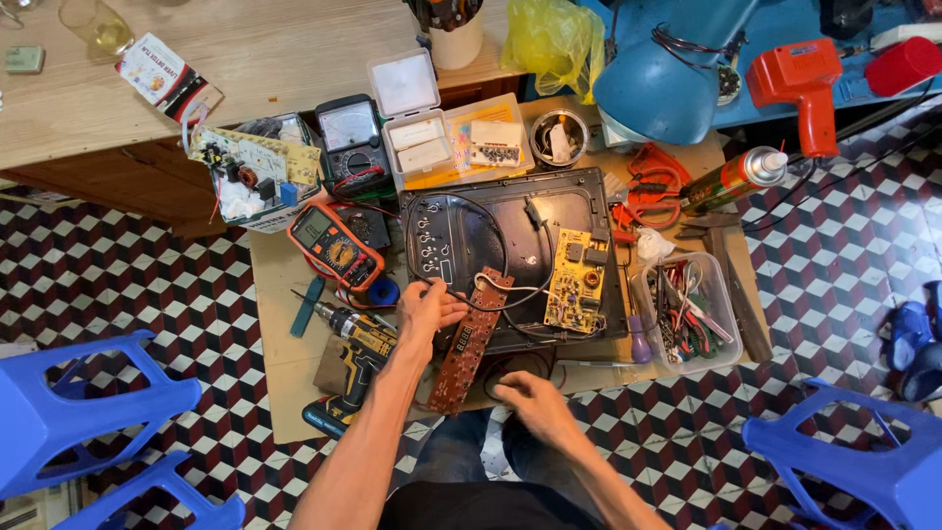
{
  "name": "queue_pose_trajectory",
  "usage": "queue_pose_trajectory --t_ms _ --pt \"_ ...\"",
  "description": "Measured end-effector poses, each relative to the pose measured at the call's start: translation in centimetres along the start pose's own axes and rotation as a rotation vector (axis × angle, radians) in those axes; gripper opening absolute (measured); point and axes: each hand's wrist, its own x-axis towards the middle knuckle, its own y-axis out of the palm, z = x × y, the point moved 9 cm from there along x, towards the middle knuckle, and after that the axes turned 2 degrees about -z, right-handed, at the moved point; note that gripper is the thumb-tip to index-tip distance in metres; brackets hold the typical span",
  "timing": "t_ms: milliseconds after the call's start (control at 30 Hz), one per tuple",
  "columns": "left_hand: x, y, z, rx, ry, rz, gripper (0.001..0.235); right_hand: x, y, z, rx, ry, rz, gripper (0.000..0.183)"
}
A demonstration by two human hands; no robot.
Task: The person tests a circuit board with a multimeter, then retrieves a small transformer and uses a soldering iron to work on its connections. The person manipulates the transformer and wires while soldering.
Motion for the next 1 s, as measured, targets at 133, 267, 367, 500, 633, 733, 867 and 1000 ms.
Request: queue_pose_trajectory --t_ms 133,267,367,500,633,733,867,1000 --pt "-0.2 0.5 -1.7 -0.066 -0.002 0.071 0.031 1.6 6.4 -3.9 0.292 0.257 0.125 0.045" --pt "0.1 2.3 -2.5 -0.119 0.013 0.158 0.029 1.3 6.9 -4.1 0.422 0.235 0.124 0.04" --pt "0.3 2.0 -3.1 -0.124 0.057 0.187 0.029 -1.0 4.6 -1.7 0.134 -0.049 -0.168 0.038" --pt "0.2 1.4 -3.6 0.124 0.093 0.124 0.03 -6.9 0.7 6.3 -0.281 -0.539 -0.586 0.038" --pt "-1.3 0.2 -2.9 0.112 0.046 0.121 0.033 -7.1 -3.3 9.5 -0.026 -0.447 -0.667 0.04" --pt "-2.1 0.3 -2.0 0.035 0.007 0.141 0.036 -1.6 -3.4 6.0 0.469 0.083 -0.356 0.042" --pt "-3.6 1.2 -1.8 -0.049 0.004 0.202 0.041 3.9 -2.7 6.5 0.862 0.082 -0.173 0.036" --pt "-7.3 -0.5 -1.3 0.204 0.181 0.099 0.048 5.8 -3.0 5.4 0.951 0.025 -0.193 0.027"
